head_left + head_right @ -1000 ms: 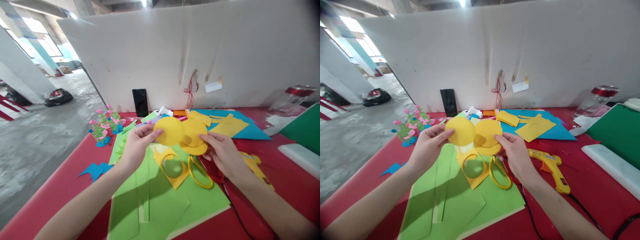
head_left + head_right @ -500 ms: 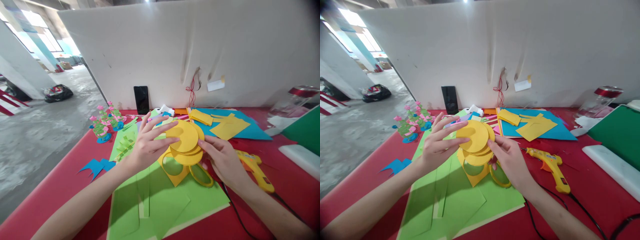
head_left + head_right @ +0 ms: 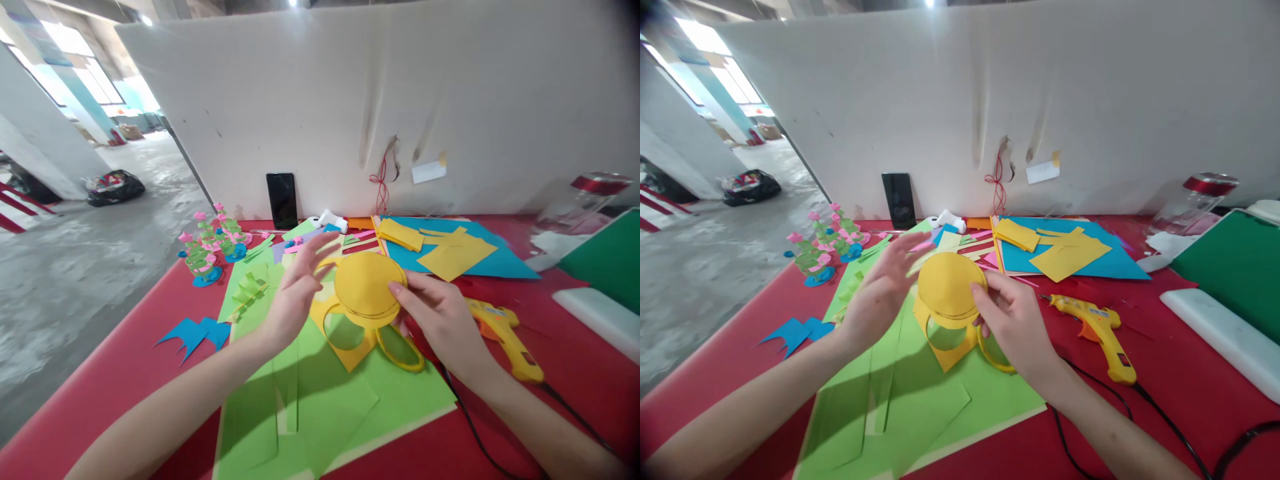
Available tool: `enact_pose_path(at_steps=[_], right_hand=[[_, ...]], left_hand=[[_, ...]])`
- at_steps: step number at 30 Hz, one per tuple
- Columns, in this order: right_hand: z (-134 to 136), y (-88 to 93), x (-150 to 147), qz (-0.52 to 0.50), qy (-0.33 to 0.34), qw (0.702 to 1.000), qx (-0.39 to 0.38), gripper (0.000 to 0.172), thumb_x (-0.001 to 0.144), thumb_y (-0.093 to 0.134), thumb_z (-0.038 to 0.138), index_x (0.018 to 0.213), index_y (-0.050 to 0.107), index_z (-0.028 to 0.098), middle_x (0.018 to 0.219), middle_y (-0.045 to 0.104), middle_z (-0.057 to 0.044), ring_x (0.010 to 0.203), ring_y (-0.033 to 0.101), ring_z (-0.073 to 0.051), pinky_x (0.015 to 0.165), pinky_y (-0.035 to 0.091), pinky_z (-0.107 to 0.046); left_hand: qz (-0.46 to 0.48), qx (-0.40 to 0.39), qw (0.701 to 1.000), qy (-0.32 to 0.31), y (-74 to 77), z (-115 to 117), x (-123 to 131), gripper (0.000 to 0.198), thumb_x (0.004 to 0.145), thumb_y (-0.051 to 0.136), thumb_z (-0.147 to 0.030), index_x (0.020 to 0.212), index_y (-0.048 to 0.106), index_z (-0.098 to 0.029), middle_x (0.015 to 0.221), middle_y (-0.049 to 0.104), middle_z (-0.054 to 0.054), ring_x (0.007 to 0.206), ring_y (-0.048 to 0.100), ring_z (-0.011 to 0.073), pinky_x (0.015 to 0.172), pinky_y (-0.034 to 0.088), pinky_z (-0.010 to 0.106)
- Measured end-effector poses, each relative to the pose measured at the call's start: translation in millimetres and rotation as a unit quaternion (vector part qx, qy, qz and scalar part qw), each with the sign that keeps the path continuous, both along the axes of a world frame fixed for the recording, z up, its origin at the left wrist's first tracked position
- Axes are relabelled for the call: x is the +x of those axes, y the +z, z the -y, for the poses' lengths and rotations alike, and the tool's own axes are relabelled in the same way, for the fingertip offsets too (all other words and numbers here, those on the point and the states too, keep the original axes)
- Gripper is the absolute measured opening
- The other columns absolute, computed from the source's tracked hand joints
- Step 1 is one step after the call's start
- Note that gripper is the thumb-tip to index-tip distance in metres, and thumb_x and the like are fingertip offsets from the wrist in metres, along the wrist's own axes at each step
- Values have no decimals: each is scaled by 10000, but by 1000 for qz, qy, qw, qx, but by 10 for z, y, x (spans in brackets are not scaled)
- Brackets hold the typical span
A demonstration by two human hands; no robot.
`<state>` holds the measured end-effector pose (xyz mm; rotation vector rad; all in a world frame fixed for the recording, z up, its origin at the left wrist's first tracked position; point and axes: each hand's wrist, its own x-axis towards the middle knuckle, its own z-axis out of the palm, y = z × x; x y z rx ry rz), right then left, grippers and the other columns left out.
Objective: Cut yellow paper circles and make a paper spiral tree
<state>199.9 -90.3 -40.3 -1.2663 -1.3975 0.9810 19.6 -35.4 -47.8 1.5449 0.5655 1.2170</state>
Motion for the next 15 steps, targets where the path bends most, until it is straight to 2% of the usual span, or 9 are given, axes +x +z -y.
enact_pose_path(at_steps=[2, 3, 5, 7, 9, 10, 12, 13, 15], right_hand=[[10, -27, -8, 52, 6, 998, 31, 215, 845, 512, 324, 672, 519, 197, 611, 465, 27, 451, 462, -89, 412, 374, -222], [15, -48, -15, 79, 11, 996, 47, 212, 851, 505, 314, 672, 510, 200, 631, 453, 23, 481, 459, -97, 430, 369, -231], [24, -94, -29, 129, 17, 989, 72, 225, 864, 487, 293, 656, 468, 206, 642, 428, 18, 523, 441, -113, 467, 356, -252], [26, -133, -46, 170, 19, 981, 93, 202, 877, 463, 278, 686, 460, 214, 641, 431, 14, 553, 430, -130, 509, 351, -270], [22, -160, -64, 197, 18, 975, 104, 100, 892, 432, 268, 876, 520, 224, 643, 447, 11, 555, 423, -145, 537, 353, -286], [18, -170, -71, 208, 16, 972, 105, 170, 898, 416, 264, 1036, 510, 229, 642, 446, 12, 551, 424, -152, 545, 359, -291], [9, -186, -80, 213, 13, 972, 99, 377, 905, 390, 255, 1281, 367, 238, 649, 453, 12, 548, 448, -163, 547, 381, -294], [5, -193, -80, 204, 11, 975, 92, 417, 905, 386, 252, 1318, 327, 247, 688, 488, 1, 571, 482, -167, 560, 402, -294], [0, -205, -72, 168, -3, 982, 84, 402, 900, 403, 253, 1298, 348, 260, 883, 579, -41, 737, 571, -182, 654, 450, -297]], left_hand=[[78, -226, 970, -52, 3, 69, 79, 351, 854, 375, -299, 1166, 522, -231, 1332, 490, 57, 1180, 501, 242, 909, 466, 393], [96, -297, 947, -73, 2, 102, 116, 376, 867, 356, -385, 1147, 533, -206, 1307, 515, 72, 1150, 525, 249, 881, 482, 373], [117, -371, 917, -91, -10, 157, 177, 419, 868, 353, -464, 1095, 565, -182, 1223, 584, 79, 1099, 561, 242, 848, 493, 330], [135, -389, 906, -96, -36, 192, 212, 373, 872, 386, -439, 1057, 587, -187, 1154, 629, 60, 1070, 579, 219, 844, 491, 300], [149, -396, 901, -99, -64, 210, 227, 314, 879, 412, -384, 1035, 603, -190, 1125, 645, 44, 1057, 585, 201, 856, 485, 288], [151, -401, 898, -98, -76, 215, 230, 293, 880, 423, -356, 1033, 607, -187, 1123, 646, 41, 1053, 585, 195, 860, 482, 285], [147, -413, 894, -93, -92, 220, 234, 270, 880, 435, -311, 1035, 611, -176, 1128, 643, 45, 1050, 584, 189, 860, 477, 279], [147, -413, 894, -95, -96, 220, 236, 269, 882, 435, -301, 1040, 610, -172, 1132, 640, 47, 1050, 581, 186, 860, 473, 275], [149, -399, 898, -107, -99, 216, 239, 289, 891, 416, -324, 1053, 605, -177, 1141, 633, 47, 1050, 574, 181, 849, 467, 267]])
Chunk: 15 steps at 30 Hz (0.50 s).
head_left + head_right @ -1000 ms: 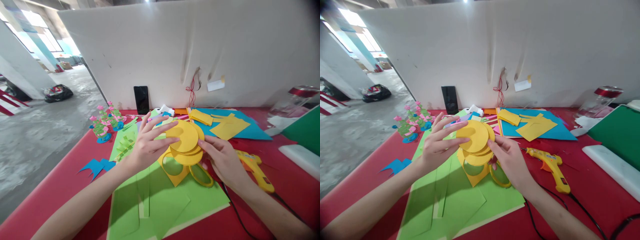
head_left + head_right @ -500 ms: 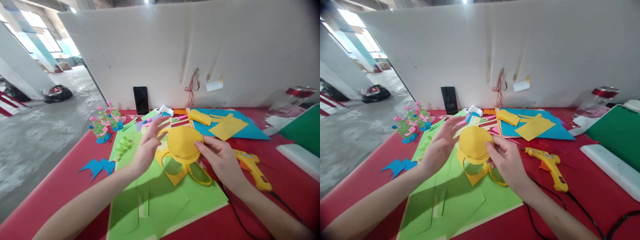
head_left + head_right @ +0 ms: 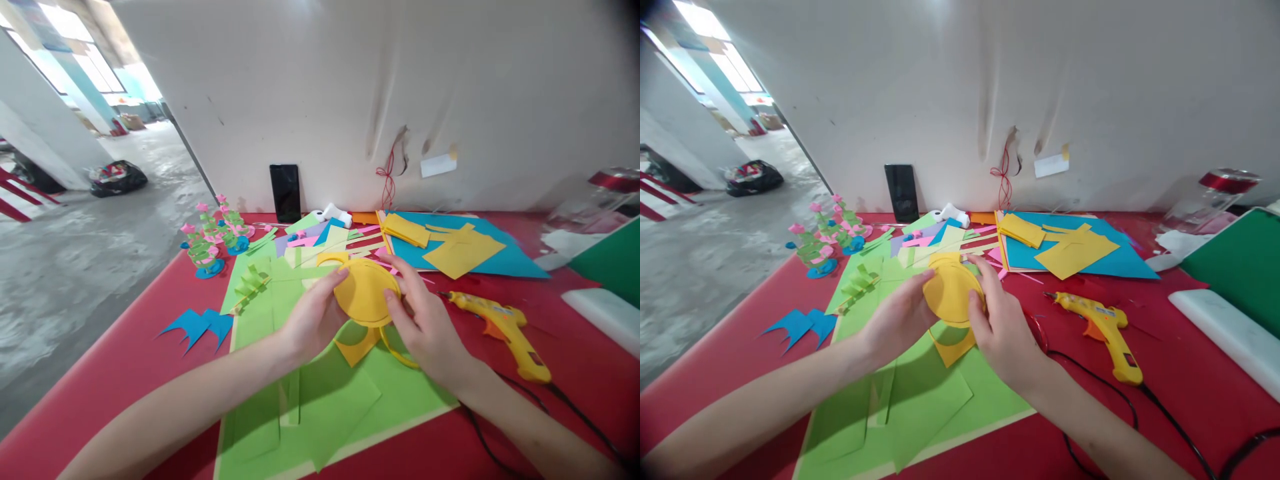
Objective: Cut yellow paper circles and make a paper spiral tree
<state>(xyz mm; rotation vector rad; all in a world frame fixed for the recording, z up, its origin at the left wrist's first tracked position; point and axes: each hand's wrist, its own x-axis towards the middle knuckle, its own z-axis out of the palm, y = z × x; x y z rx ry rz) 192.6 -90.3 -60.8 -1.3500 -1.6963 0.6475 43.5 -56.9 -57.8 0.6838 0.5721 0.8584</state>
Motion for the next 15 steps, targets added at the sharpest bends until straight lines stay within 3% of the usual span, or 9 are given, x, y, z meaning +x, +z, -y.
enact_pose_path(at_steps=[3, 9, 15], right_hand=[[1, -23, 13, -49, -24, 998, -5, 280, 896, 432, 284, 1175, 436, 257, 1102, 583, -62, 970, 570, -207, 797, 457, -311], [43, -206, -132, -69, -3, 996, -62, 139, 897, 416, 309, 1009, 456, 237, 950, 613, -64, 856, 607, -213, 717, 490, -325], [108, -492, -347, -59, 4, 995, -76, 136, 846, 390, 222, 975, 431, 205, 977, 599, -99, 921, 590, -232, 785, 483, -386]], left_hand=[[9, 34, 999, -8, -1, -25, -9, 358, 900, 365, -406, 1066, 600, -192, 1161, 620, 44, 1045, 566, 179, 827, 458, 261], [-86, 78, 988, 98, -65, -50, -80, 354, 872, 400, -428, 886, 654, -182, 1040, 658, 24, 968, 583, 173, 819, 439, 247], [-157, 90, 972, 149, -314, 64, -84, 218, 818, 521, -329, 770, 640, -153, 849, 649, 25, 845, 590, 156, 802, 435, 258]])
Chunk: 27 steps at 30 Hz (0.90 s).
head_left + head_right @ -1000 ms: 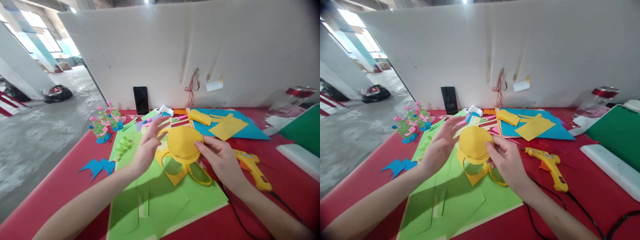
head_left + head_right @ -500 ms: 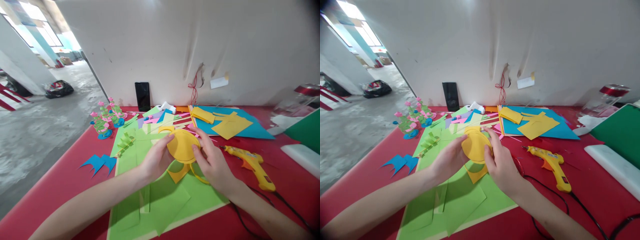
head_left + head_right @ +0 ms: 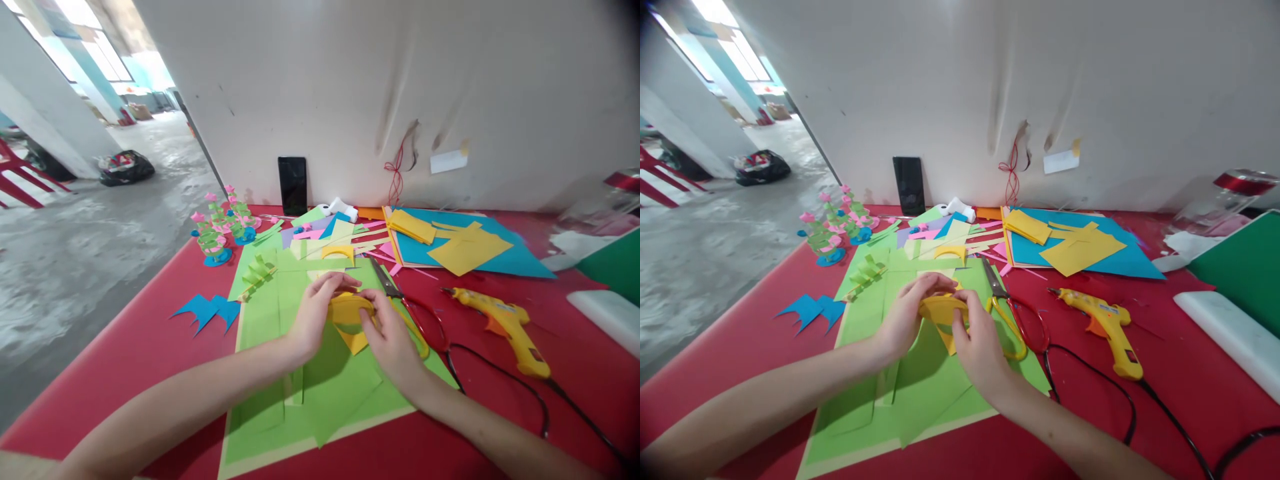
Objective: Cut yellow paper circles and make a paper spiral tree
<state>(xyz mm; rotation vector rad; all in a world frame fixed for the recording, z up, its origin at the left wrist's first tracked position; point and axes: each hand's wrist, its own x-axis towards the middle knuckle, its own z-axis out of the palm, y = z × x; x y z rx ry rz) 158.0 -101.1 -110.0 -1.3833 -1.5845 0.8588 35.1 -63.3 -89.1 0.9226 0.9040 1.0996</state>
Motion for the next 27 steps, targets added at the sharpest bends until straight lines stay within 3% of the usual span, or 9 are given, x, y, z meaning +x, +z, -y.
enact_pose_path(at_steps=[5, 8, 11, 15, 18, 21, 27], right_hand=[[3, -145, -12, 20, -13, 1000, 5, 289, 749, 419, 149, 1034, 424, 202, 1052, 575, -108, 1009, 552, -254, 847, 460, -440], [-16, -182, 1, 22, -15, 1000, 12, 243, 769, 412, 153, 1005, 445, 199, 1013, 593, -104, 970, 572, -252, 817, 477, -435], [-39, -145, 28, 13, -28, 999, 28, 186, 808, 408, 175, 985, 461, 194, 965, 606, -100, 905, 599, -247, 754, 501, -414], [-49, 10, 91, -8, -75, 993, 94, 160, 865, 399, 208, 1016, 452, 208, 980, 579, -90, 911, 583, -230, 756, 492, -392], [-34, 112, 119, -18, -87, 982, 166, 182, 886, 382, 184, 1054, 435, 227, 1037, 535, -77, 978, 543, -203, 820, 466, -366], [-16, 144, 107, -9, -73, 974, 215, 221, 885, 369, 131, 1070, 438, 229, 1039, 521, -69, 988, 529, -179, 827, 464, -325], [4, 132, 66, 30, -42, 963, 265, 303, 841, 389, 66, 1102, 431, 215, 1044, 531, -81, 985, 533, -186, 812, 490, -321]], left_hand=[[-23, 14, 999, 23, -138, 34, 16, 96, 777, 539, -195, 751, 625, -160, 849, 646, 19, 875, 572, 155, 821, 419, 254], [-25, 20, 999, 22, -166, 29, 22, 91, 772, 542, -168, 749, 629, -157, 837, 643, 22, 880, 564, 157, 848, 401, 257], [-5, 27, 999, 29, -145, 5, 15, 93, 796, 535, -202, 803, 622, -170, 896, 629, 22, 948, 549, 162, 881, 389, 261], [49, 23, 997, 46, -32, -16, 5, 180, 854, 487, -325, 1002, 552, -246, 1133, 549, 2, 1130, 478, 155, 938, 370, 256], [84, -10, 996, 6, 53, 47, 45, 300, 866, 471, -400, 1148, 460, -298, 1225, 490, 17, 1088, 512, 169, 858, 437, 280], [160, -40, 984, -62, 93, 156, 117, 370, 873, 487, -359, 1228, 380, -360, 1232, 473, 13, 1068, 517, 165, 817, 470, 281], [204, -39, 974, -86, 118, 263, 192, 290, 868, 520, -284, 1150, 466, -325, 1192, 476, 14, 1046, 511, 146, 800, 478, 240]])
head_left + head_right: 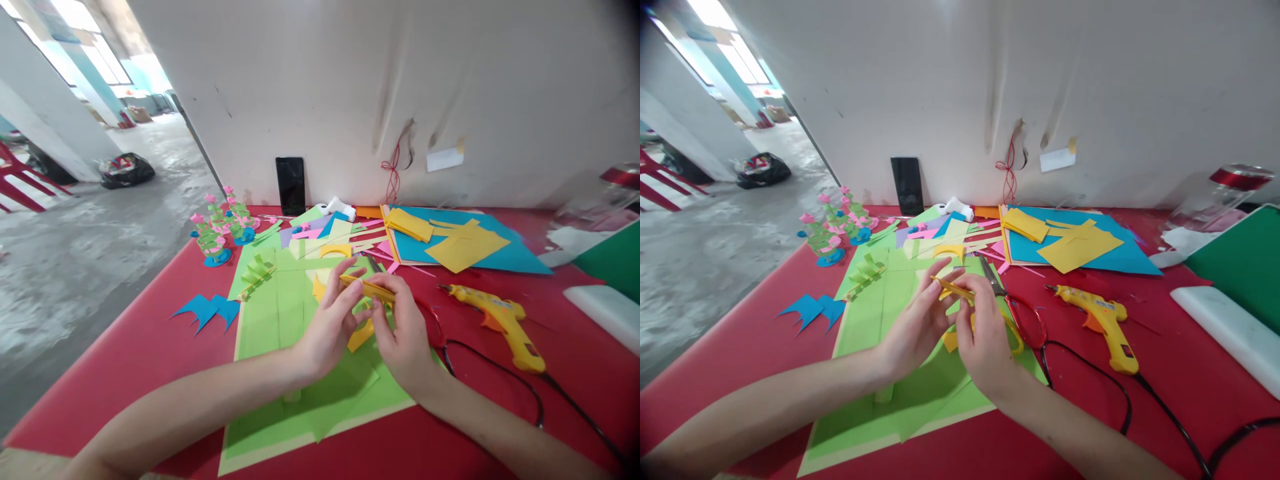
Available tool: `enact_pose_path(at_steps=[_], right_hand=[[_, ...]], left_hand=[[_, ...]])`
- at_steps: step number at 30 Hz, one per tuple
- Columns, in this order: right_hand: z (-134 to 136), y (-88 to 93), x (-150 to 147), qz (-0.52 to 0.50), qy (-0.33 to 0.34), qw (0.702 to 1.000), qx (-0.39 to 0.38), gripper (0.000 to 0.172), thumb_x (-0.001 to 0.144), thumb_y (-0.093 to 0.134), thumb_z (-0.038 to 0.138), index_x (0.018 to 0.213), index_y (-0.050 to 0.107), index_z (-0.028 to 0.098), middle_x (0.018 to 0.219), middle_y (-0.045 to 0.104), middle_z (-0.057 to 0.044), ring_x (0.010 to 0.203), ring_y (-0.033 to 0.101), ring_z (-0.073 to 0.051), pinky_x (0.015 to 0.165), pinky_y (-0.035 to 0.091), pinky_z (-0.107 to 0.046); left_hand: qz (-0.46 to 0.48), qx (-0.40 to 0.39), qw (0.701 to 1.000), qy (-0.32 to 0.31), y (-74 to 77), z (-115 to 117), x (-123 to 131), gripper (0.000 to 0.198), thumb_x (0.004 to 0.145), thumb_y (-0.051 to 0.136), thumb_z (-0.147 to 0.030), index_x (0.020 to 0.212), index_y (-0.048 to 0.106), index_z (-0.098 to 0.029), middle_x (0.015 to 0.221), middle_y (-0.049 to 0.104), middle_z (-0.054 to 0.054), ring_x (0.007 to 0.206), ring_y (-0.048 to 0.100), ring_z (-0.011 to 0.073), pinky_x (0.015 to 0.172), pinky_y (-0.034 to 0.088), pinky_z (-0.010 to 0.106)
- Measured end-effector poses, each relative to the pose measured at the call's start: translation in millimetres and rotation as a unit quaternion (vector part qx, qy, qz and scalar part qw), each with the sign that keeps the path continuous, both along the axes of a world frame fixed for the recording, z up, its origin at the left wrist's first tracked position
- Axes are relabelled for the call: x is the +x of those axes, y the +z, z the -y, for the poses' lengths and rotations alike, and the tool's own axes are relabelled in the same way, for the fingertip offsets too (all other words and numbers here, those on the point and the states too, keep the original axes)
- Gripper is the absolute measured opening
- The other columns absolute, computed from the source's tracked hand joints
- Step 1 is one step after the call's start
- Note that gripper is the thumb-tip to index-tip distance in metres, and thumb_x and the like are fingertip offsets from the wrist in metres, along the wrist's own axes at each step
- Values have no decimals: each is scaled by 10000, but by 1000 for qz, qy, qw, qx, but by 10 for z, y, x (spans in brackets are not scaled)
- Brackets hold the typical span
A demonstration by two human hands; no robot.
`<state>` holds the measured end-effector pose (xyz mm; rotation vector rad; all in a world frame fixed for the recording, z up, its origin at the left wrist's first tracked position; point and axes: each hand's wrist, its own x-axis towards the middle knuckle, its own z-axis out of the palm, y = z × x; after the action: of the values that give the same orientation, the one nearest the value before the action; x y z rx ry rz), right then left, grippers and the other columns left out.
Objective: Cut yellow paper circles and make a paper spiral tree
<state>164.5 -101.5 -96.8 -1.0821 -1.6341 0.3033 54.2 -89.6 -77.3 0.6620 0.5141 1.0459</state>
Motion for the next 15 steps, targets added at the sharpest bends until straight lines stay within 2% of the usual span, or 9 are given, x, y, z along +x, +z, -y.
enact_pose_path(at_steps=[4, 7, 9, 12, 15], right_hand=[[7, 1, -2, 29, 2, 999, 19, 332, 825, 362, 20, 1092, 448, 196, 1047, 546, -90, 1009, 529, -185, 843, 490, -325], [-2, 7, 22, 52, -1, 997, 50, 367, 802, 347, -35, 1085, 457, 172, 1034, 549, -96, 1012, 522, -174, 852, 485, -305], [-17, 17, 56, 72, -1, 993, 90, 385, 793, 345, -62, 1093, 455, 151, 1032, 535, -110, 1016, 509, -177, 864, 475, -316], [-44, 28, 108, 118, 22, 979, 164, 400, 775, 382, -89, 1107, 457, 122, 1053, 513, -138, 1055, 480, -208, 899, 450, -376], [-50, 20, 130, 172, 68, 961, 206, 380, 757, 431, -93, 1079, 488, 101, 1049, 529, -151, 1068, 482, -247, 912, 432, -448]], left_hand=[[6, -12, 1000, 7, -12, -3, -5, 272, 852, 544, -279, 1116, 479, -301, 1153, 492, 14, 1017, 516, 134, 782, 471, 225], [22, -27, 999, 0, -19, -4, -10, 355, 823, 588, -286, 1152, 460, -319, 1161, 502, 6, 1007, 526, 131, 791, 463, 236], [48, -38, 998, -33, -15, -2, -13, 369, 813, 595, -329, 1158, 466, -319, 1129, 539, 1, 979, 552, 140, 788, 460, 252], [88, -62, 988, -112, 15, -9, -22, 313, 824, 532, -442, 1037, 562, -215, 957, 617, 25, 910, 586, 162, 740, 456, 252], [88, -97, 984, -119, 81, -39, -48, 289, 863, 445, -385, 1003, 586, -174, 911, 646, 39, 879, 598, 150, 738, 443, 234]])
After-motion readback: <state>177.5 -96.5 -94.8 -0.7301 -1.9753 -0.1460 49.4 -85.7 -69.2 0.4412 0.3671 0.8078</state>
